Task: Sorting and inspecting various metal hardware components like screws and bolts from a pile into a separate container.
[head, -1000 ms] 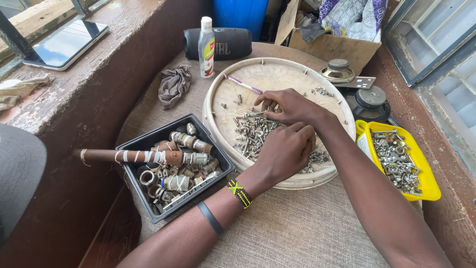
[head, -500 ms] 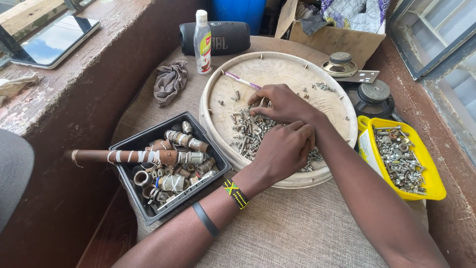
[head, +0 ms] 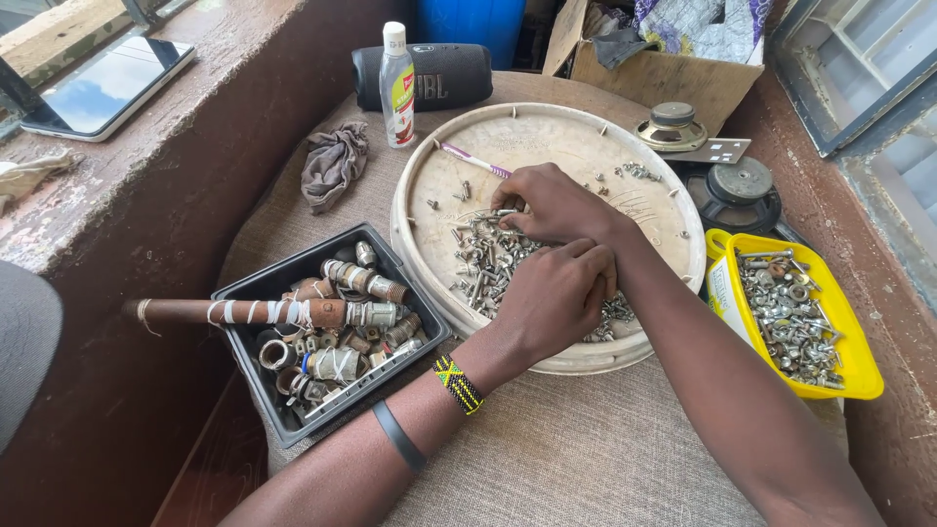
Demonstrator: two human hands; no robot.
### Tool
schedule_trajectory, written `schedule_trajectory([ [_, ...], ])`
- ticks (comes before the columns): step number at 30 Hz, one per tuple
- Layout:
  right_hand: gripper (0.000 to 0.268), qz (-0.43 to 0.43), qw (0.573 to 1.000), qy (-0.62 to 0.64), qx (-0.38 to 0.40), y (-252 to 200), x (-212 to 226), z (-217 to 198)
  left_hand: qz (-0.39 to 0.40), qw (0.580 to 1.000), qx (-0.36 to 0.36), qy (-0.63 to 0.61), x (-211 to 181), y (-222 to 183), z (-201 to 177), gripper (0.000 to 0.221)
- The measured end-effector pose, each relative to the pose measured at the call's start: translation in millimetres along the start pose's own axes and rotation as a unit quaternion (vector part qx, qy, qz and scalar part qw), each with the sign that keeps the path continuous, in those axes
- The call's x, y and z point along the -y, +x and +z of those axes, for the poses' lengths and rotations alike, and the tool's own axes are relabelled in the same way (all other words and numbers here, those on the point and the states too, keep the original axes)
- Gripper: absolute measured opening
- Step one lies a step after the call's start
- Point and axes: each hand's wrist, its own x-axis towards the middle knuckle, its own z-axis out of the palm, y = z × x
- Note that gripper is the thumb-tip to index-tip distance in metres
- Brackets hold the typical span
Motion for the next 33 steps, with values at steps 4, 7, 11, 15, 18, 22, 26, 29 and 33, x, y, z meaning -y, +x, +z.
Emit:
schedule_trajectory([
  [4,0.014,-0.02,0.999,-0.034,0.006,-6,9,1,0.009,1.0,-0.003,-0.016,-3,-2,-4,0.015],
  [7,0.016,-0.05,0.997,-0.063,-0.007,-12,17,3,0.023,1.0,0.007,0.005,-4,-2,-2,0.015],
  [11,0.019,-0.071,0.995,-0.05,-0.048,-15,7,6,0.022,1.0,-0.001,-0.006,-8,0,-7,0.017],
  [15,0.026,0.004,0.984,0.092,-0.151,-27,-12,0,0.012,1.0,0.0,-0.008,-3,-1,-3,0.018],
  [18,0.032,0.083,0.929,0.312,-0.178,-55,-1,-17,-0.014,1.0,-0.007,-0.006,-1,1,-4,0.019],
  [22,0.034,0.147,0.774,0.579,-0.212,-77,-15,-6,-0.064,0.994,-0.083,-0.024,11,5,-8,0.019],
  [26,0.027,0.187,0.663,0.688,-0.228,-86,-7,-9,-0.147,0.986,-0.064,0.044,11,8,-23,0.028],
  [29,0.025,0.206,0.637,0.707,-0.228,-94,-1,-12,-0.186,0.969,0.043,0.159,28,2,-7,0.044],
  [33,0.024,0.214,0.597,0.739,-0.226,-113,18,-17,-0.193,0.939,0.137,0.248,33,0,1,0.046],
])
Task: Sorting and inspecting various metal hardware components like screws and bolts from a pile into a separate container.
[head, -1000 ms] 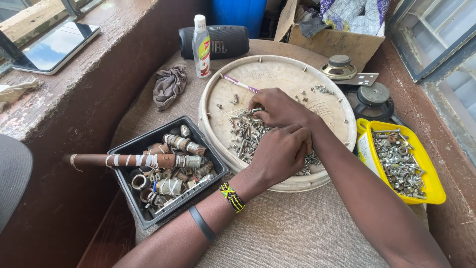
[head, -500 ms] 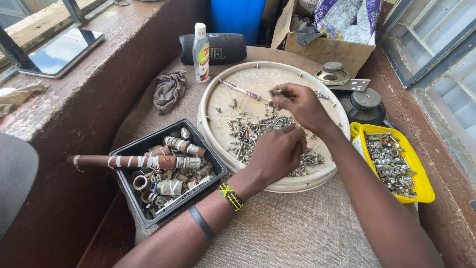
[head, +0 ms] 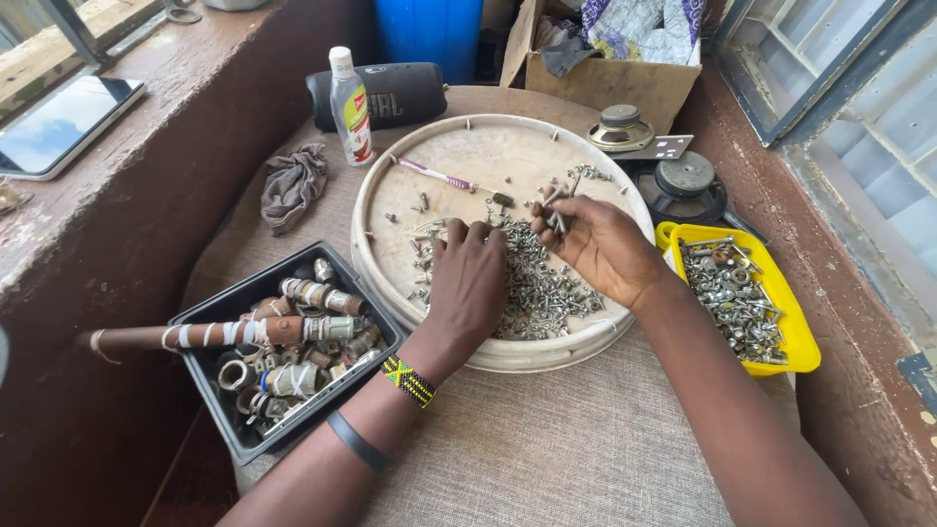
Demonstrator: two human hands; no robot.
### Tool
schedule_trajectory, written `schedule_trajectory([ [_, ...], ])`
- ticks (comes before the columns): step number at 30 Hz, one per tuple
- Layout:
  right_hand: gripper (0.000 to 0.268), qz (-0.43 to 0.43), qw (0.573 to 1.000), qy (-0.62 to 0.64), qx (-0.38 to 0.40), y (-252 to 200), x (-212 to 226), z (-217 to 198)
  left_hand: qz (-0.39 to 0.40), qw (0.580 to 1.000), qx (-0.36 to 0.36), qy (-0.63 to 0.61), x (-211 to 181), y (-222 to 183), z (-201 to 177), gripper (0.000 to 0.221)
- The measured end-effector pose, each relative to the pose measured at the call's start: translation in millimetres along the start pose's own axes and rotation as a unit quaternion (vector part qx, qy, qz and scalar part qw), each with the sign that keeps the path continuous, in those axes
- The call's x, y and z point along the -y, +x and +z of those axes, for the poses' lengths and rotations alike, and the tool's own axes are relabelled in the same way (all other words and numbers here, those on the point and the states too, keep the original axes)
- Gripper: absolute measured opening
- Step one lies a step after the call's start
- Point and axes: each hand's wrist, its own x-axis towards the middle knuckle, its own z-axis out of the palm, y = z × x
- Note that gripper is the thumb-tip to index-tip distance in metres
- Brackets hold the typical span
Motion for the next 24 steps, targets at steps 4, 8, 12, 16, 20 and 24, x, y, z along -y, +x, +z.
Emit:
schedule_trajectory([
  [4,0.022,0.015,1.0,0.019,-0.002,-5,-12,-17,-0.005,1.0,-0.009,0.014,-6,-1,-10,0.038],
  [8,0.028,0.015,1.0,0.003,0.007,-6,-17,-19,-0.006,0.998,-0.028,0.055,-8,6,-7,0.034],
  [12,0.032,0.017,1.0,-0.011,0.019,-9,-23,-15,-0.017,0.998,-0.024,0.057,-12,9,-14,0.027],
  [16,0.028,0.005,1.0,-0.006,0.027,-15,-21,-8,-0.018,0.998,-0.029,0.047,-8,11,-10,0.027],
  [20,0.03,-0.015,0.999,-0.018,0.027,-16,-21,-6,-0.017,0.998,-0.026,0.046,-8,11,-10,0.027],
  [24,0.032,-0.032,0.999,-0.018,0.019,-19,-18,-2,-0.017,0.998,-0.02,0.053,-8,11,-3,0.021],
])
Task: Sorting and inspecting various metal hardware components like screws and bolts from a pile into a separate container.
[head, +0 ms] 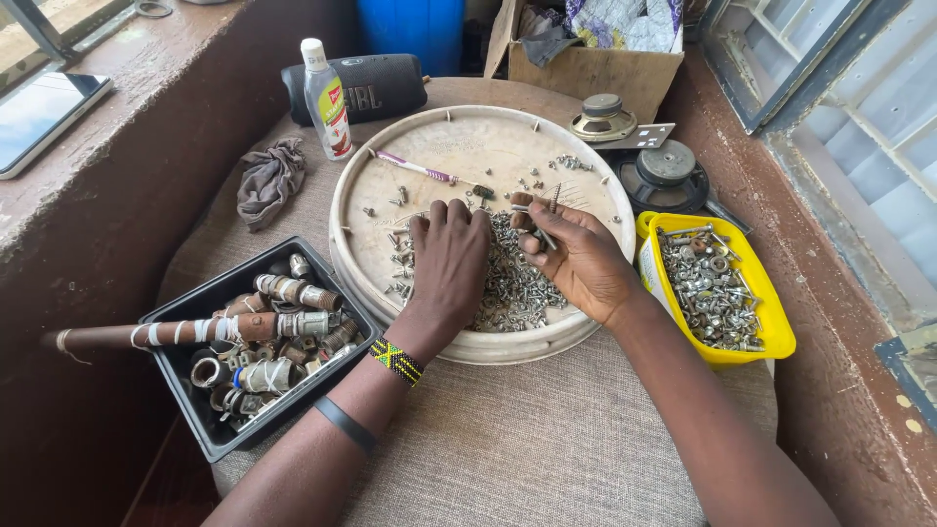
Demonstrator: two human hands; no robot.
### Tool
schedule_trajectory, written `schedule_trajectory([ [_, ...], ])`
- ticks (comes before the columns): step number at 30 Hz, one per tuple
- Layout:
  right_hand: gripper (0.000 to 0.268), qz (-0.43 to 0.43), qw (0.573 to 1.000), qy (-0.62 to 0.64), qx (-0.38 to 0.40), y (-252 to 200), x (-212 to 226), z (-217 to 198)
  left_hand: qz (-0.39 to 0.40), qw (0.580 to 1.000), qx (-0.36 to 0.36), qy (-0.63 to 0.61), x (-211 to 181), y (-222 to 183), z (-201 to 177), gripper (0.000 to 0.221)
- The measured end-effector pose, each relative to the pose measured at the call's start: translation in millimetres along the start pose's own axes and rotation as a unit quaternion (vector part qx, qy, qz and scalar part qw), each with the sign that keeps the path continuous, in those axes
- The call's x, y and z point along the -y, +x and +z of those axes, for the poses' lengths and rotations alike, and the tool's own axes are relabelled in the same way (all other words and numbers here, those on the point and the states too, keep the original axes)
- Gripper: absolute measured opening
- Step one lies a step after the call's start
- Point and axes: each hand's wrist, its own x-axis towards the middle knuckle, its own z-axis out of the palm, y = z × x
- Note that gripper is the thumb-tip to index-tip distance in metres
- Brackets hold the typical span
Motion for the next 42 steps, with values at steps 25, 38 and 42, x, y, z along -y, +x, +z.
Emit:
schedule_trajectory([
  [25,0.027,-0.154,0.903,-0.394,-0.075,-51,18,9,-0.024,0.661,0.095,-0.744,-20,-28,-4,0.034],
  [38,0.029,-0.086,0.734,-0.645,-0.197,-121,111,-36,-0.011,0.68,0.112,-0.725,-19,-24,-11,0.032],
  [42,0.024,-0.051,0.685,-0.69,-0.229,-124,116,-93,0.008,0.692,0.104,-0.714,-21,-23,-2,0.033],
])
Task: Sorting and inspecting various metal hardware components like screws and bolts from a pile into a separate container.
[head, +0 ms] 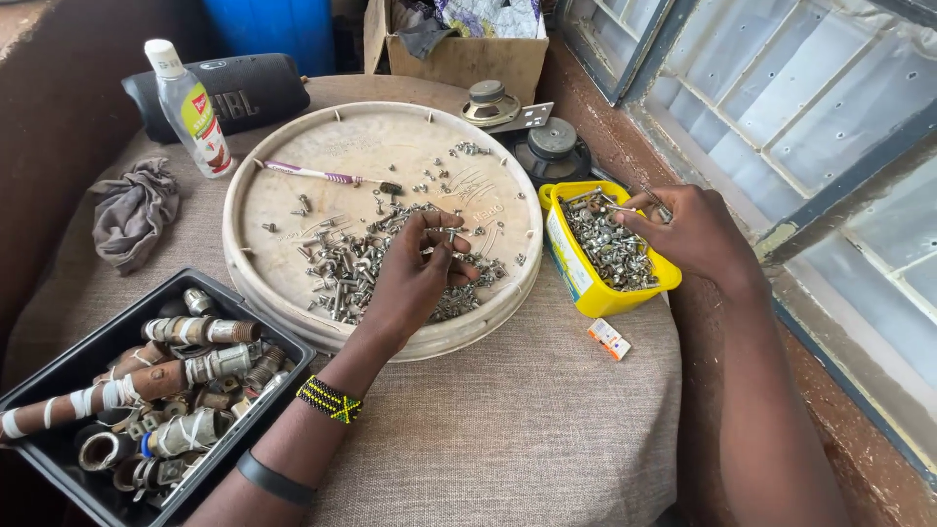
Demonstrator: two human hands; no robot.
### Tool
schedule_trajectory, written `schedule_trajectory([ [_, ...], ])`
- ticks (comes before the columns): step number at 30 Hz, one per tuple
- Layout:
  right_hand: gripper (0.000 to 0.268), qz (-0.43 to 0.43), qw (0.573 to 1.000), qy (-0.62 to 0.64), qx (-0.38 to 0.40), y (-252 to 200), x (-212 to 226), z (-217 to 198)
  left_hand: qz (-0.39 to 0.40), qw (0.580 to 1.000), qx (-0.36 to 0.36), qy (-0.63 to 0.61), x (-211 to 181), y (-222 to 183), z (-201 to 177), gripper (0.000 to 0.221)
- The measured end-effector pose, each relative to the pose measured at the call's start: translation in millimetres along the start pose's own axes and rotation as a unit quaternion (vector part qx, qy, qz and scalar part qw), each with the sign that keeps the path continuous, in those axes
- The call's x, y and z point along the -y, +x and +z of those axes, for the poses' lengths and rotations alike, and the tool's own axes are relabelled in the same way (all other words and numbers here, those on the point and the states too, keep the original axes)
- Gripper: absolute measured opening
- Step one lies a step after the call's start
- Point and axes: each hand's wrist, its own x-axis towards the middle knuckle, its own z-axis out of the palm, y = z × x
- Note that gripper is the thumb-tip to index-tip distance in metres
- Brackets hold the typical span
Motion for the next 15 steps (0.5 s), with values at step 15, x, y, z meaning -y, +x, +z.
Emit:
schedule_trajectory([
  [15,0.052,0.009,0.913,0.37,0.171,-8,67,28,-0.033,0.996,-0.076,-0.03,-20,-8,6,0.034],
])
